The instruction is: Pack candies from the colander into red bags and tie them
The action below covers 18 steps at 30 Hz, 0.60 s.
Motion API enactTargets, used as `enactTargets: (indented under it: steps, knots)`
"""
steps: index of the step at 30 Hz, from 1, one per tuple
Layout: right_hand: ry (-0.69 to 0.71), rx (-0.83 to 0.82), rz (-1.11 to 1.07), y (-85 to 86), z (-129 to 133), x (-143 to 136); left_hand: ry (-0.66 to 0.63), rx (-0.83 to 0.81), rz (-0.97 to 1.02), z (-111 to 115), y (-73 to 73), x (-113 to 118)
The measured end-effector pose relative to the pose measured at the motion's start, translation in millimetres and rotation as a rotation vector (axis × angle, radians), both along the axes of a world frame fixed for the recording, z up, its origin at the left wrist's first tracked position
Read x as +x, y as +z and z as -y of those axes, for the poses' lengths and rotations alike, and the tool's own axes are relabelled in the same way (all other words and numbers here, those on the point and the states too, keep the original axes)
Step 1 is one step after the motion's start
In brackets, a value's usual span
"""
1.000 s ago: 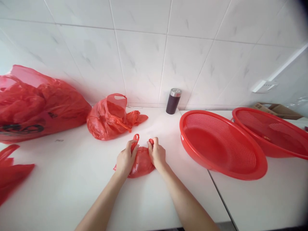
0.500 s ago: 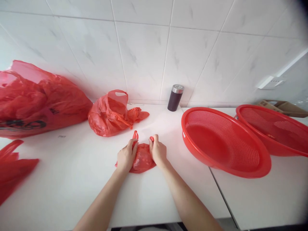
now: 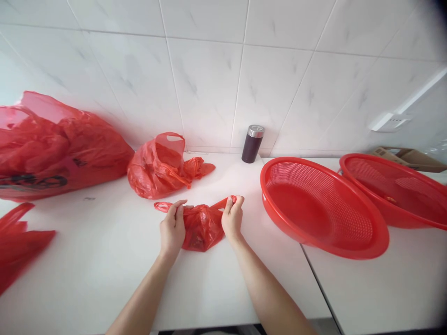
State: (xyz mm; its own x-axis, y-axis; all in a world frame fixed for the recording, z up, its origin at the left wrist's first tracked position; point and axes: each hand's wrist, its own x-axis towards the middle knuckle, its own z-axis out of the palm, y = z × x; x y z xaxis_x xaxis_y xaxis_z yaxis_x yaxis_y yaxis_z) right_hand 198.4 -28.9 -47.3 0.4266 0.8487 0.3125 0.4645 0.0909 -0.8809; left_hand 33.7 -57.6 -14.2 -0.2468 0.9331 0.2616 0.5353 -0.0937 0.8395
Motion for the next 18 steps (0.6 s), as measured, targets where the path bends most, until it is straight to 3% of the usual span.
enactTargets:
  steps: [3,9,12,15,18]
  knots:
    - [0.011,0.076,-0.075,4.7,3,4,-0.077,0.004,-0.031,4,11.1,0]
    - [0.102,0.322,-0.331,11.7,12,5,-0.36,0.106,-0.411,5,21.8,14]
    - [0.094,0.364,-0.385,11.6,15,6,-0.484,0.026,-0.555,0,31.1,21]
    - [0.099,0.332,-0.44,16.1,17,8,-0.478,-0.071,-0.623,-4,57.4,15]
    - [0.191,0.29,-0.476,25.4,20,8,-0.431,-0.173,-0.63,-3,92.2,-10]
